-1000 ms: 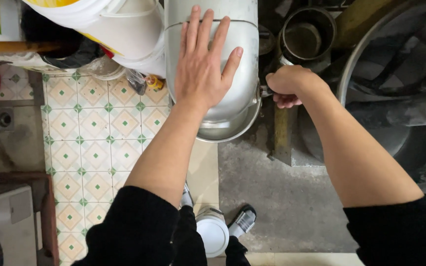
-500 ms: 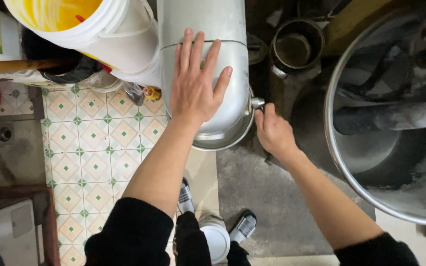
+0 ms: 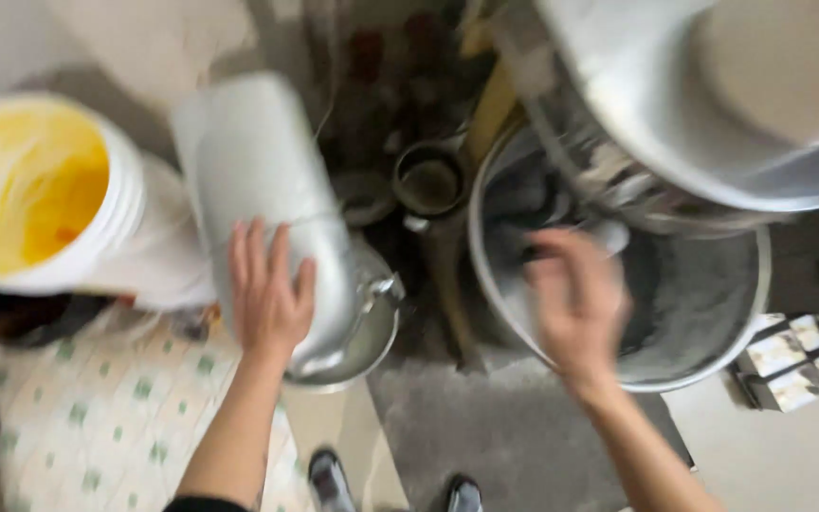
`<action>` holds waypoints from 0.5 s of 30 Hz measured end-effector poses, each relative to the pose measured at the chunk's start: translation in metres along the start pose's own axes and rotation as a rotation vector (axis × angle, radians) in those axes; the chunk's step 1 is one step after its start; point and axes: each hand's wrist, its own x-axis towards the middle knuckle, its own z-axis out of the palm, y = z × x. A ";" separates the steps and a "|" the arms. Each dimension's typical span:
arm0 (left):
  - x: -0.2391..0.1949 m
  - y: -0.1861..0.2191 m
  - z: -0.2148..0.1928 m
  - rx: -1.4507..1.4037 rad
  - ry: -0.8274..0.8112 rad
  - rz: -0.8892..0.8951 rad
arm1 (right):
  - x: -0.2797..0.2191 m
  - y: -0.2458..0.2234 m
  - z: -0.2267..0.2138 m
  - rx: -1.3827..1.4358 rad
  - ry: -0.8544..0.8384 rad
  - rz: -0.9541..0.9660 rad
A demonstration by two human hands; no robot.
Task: The person operates a stand mixer, then pours milk into a bowl of cracked eggs, adds oil, and scoops powdered ingredients from containers into the bowl. They retrieve a whisk and begin mixing the ingredients together.
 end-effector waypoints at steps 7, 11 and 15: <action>-0.002 0.004 -0.004 -0.131 -0.033 -0.068 | 0.138 0.100 -0.165 0.181 0.736 0.486; -0.007 -0.001 0.003 -0.100 -0.099 -0.167 | 0.202 0.122 -0.190 0.619 0.620 1.017; -0.008 -0.004 0.004 -0.094 -0.180 -0.219 | 0.206 0.119 -0.185 0.601 0.539 1.051</action>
